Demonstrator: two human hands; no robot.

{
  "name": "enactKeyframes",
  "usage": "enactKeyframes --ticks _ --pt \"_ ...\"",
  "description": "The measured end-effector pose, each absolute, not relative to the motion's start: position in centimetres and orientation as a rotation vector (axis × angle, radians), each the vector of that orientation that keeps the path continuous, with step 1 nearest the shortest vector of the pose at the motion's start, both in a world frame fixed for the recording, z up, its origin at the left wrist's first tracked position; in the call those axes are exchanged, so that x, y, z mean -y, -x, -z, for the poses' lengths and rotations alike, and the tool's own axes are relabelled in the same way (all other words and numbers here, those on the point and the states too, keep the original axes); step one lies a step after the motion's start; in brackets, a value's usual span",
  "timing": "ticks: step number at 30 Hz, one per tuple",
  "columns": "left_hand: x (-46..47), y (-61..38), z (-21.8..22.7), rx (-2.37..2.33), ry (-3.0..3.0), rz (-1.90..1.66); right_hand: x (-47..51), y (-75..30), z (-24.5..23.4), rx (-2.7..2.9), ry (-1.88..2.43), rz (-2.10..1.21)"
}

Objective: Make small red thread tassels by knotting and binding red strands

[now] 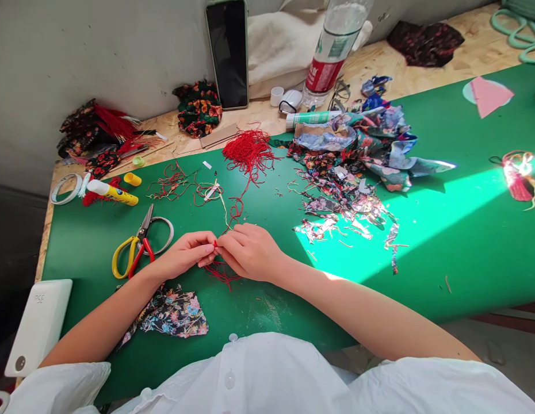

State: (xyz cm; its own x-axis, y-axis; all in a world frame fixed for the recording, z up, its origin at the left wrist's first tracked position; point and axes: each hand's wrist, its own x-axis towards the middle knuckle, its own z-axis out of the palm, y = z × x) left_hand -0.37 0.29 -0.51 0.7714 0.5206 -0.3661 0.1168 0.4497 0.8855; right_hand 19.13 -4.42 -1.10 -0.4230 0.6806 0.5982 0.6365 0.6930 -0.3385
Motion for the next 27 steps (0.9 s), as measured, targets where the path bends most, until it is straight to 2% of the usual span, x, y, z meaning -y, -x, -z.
enactKeyframes --ticks 27 --pt "-0.35 0.38 0.33 -0.667 -1.131 -0.258 4.53 -19.04 1.44 2.178 0.991 -0.053"
